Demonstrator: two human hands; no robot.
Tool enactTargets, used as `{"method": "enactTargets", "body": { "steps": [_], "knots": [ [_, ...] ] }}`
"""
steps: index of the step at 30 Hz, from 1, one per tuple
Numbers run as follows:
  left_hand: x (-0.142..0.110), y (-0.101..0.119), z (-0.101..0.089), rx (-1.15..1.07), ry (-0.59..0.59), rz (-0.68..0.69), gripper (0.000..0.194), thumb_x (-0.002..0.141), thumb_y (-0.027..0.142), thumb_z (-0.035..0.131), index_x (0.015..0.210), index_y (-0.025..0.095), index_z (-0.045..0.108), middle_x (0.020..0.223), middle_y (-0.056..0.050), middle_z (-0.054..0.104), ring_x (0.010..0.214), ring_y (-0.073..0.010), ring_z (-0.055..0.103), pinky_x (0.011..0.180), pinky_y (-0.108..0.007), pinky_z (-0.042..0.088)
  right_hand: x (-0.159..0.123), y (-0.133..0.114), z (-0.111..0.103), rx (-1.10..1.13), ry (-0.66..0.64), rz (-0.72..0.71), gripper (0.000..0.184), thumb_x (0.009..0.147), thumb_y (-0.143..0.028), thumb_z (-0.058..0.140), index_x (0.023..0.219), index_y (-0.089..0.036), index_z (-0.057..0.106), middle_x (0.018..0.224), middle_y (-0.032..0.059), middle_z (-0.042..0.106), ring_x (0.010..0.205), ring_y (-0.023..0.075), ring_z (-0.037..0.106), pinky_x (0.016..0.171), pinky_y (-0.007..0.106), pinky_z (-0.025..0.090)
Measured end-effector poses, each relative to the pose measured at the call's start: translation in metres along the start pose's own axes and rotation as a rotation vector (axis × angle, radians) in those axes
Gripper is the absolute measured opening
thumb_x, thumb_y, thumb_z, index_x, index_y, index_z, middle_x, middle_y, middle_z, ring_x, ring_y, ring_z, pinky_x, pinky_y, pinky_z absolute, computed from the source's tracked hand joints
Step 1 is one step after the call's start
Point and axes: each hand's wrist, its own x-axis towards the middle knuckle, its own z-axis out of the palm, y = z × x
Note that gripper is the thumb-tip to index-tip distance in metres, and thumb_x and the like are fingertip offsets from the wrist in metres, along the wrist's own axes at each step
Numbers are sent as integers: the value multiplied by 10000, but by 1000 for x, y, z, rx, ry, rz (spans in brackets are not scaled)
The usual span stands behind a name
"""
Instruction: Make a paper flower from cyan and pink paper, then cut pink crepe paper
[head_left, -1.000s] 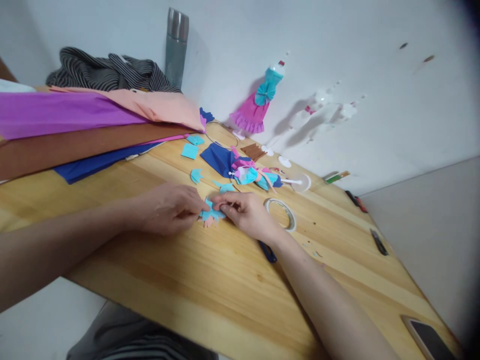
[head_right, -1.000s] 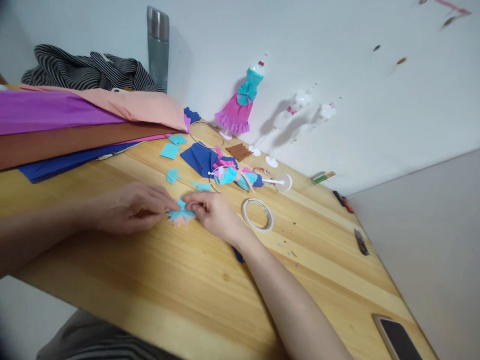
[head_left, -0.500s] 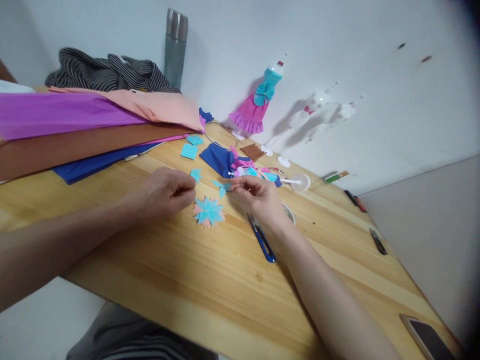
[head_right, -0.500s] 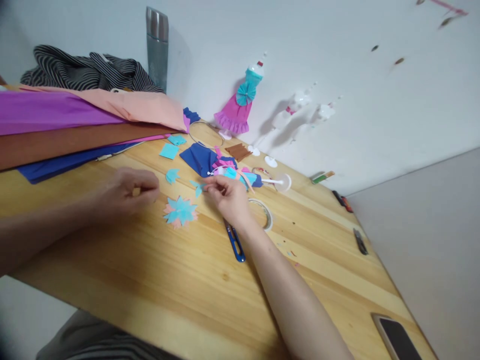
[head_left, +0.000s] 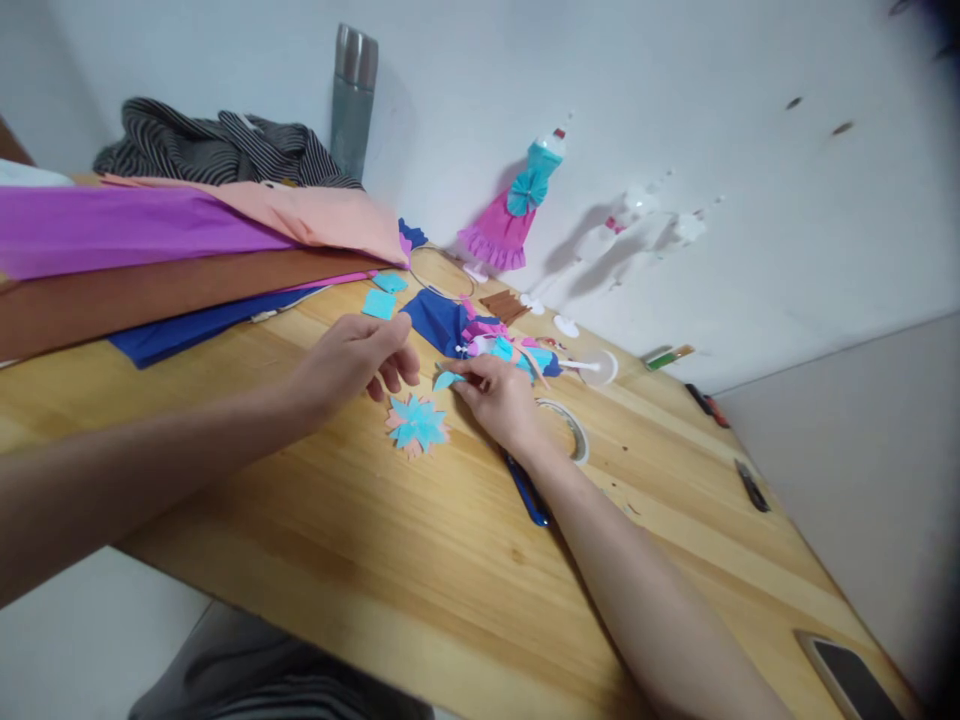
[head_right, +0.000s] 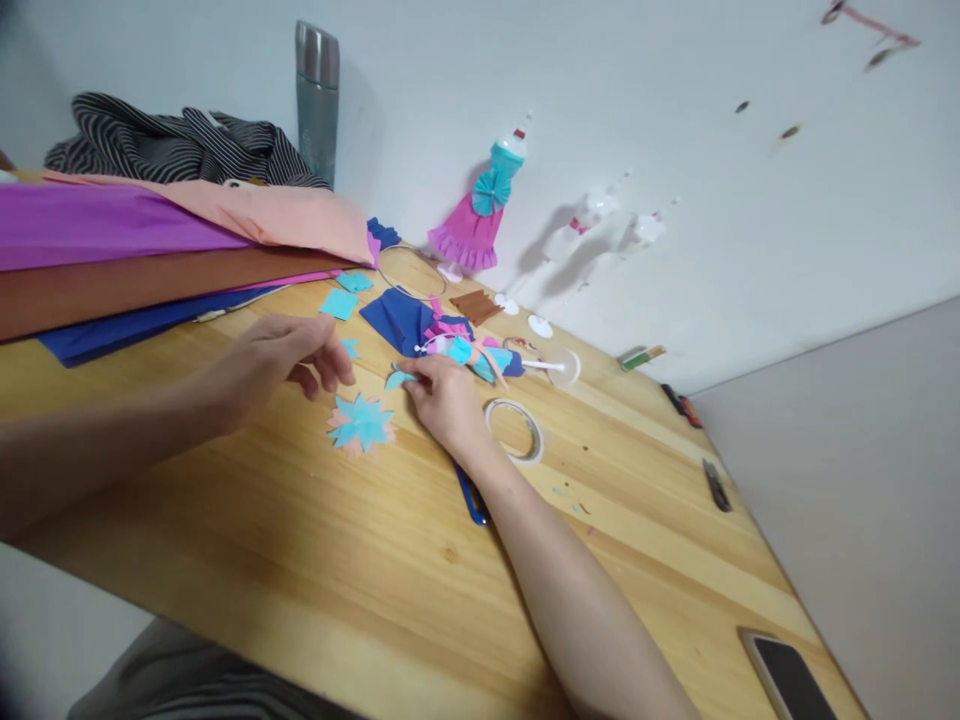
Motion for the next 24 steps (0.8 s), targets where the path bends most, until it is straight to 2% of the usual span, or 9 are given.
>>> {"method": "enactTargets", "body": {
  "steps": [2, 4, 7, 9, 11, 15, 20, 24],
  "knots": [
    [8, 0, 5, 35, 21, -73, 337, 851, 394, 440, 757, 121, 613, 840, -112, 691, 651, -170, 626, 503, -259, 492, 0, -4, -3, 278, -7, 151, 161, 719, -216, 649, 851, -190, 738, 694, 22, 672, 615, 152, 563, 614, 302, 452],
    [16, -3, 10, 185, -3, -79, 234, 764, 289, 542, 895, 115, 630, 927, -111, 690, 767, -203, 658, 572, -278, 526, -1, -10, -7, 564, -33, 301, 174, 686, -288, 690, 815, -174, 719, 620, -2, 640, 542, 120, 536, 543, 262, 423],
    [25, -10, 18, 343, -27, 13, 422, 643, 212, 648, 1053, 116, 621, 1113, -121, 662, 907, -228, 655, 674, -296, 541, -4, -21, -12, 843, -92, 470, 243, 604, -335, 778, 760, -169, 693, 571, -16, 627, 507, 98, 539, 500, 226, 417],
    [29, -13, 23, 237, -60, -4, 484, 641, 221, 672, 1107, 110, 599, 1102, -118, 666, 881, -200, 662, 668, -270, 536, -6, -26, -14, 947, -126, 541, 263, 564, -335, 816, 714, -169, 677, 540, -20, 618, 483, 90, 538, 470, 204, 413],
    [31, -15, 25, 91, -93, -69, 426, 665, 232, 673, 1067, 105, 612, 940, -81, 695, 747, -150, 660, 592, -224, 512, -7, -30, -14, 1016, -155, 576, 267, 552, -325, 835, 687, -167, 668, 523, -18, 615, 469, 85, 536, 446, 188, 407],
    [31, -18, 22, -28, -121, -117, 120, 701, 200, 646, 783, 112, 643, 597, 13, 621, 479, -65, 533, 468, -168, 433, -8, -33, -15, 1117, -208, 600, 265, 579, -329, 842, 651, -160, 651, 520, -5, 611, 461, 84, 535, 422, 173, 410],
    [30, -21, 17, -68, -188, -146, 8, 690, 119, 615, 683, 117, 613, 524, 41, 591, 428, -42, 502, 454, -146, 428, -8, -37, -16, 1123, -261, 632, 371, 630, -508, 768, 700, -158, 668, 590, 29, 642, 502, 118, 574, 392, 189, 416],
    [30, -20, 15, -32, -190, -157, 18, 676, 108, 619, 670, 123, 612, 502, 45, 583, 417, -55, 509, 434, -154, 424, -10, -38, -16, 934, -230, 561, 361, 550, -435, 836, 684, -146, 666, 553, 3, 627, 477, 86, 541, 401, 164, 391]
  ]
}}
